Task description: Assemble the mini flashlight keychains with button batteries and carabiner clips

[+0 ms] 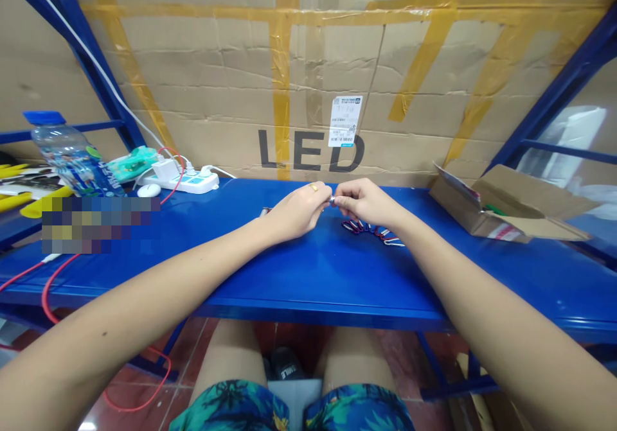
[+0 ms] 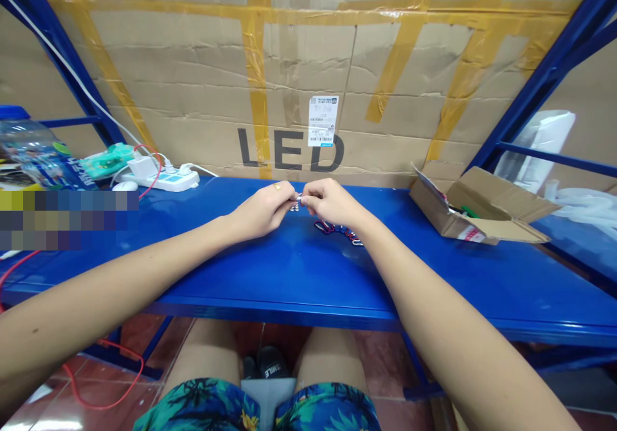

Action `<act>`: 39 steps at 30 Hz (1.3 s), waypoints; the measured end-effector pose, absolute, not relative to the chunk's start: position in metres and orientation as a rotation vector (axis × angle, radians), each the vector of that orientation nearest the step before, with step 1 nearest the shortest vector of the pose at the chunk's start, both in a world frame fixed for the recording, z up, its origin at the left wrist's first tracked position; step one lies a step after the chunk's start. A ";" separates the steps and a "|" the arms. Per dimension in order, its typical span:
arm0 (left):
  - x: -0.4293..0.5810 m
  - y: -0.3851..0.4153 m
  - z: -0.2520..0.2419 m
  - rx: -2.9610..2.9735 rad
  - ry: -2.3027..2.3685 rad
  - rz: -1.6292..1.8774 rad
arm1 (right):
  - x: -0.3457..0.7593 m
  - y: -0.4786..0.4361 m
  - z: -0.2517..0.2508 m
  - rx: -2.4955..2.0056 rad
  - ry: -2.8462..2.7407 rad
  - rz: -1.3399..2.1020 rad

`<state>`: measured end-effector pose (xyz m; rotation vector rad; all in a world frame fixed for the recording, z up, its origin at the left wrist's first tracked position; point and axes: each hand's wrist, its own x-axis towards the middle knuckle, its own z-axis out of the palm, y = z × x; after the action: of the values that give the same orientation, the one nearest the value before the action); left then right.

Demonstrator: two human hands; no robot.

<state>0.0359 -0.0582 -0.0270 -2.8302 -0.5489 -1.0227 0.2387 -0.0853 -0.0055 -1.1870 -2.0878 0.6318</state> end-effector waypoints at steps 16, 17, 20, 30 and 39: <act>0.034 -0.051 -0.023 -2.998 -1.059 -1.262 | 0.251 -0.082 -0.001 -1.492 -2.265 0.313; 0.033 -0.050 -0.022 -2.992 -1.073 -1.252 | 0.253 -0.083 0.000 -1.564 -2.310 0.349; 0.030 -0.049 -0.021 -2.978 -1.088 -1.231 | 0.254 -0.085 0.001 -1.717 -2.411 0.471; 0.032 -0.051 -0.022 -2.997 -1.076 -1.224 | 0.240 -0.091 -0.003 -1.557 -2.564 0.517; 0.034 -0.050 -0.024 -3.121 -0.936 -1.317 | 0.234 -0.091 -0.006 -1.178 -2.068 0.960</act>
<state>0.0345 -0.0495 -0.0238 -3.1208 -0.9357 -1.3171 0.2343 -0.0905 -0.0062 -1.1776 -2.0685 0.9599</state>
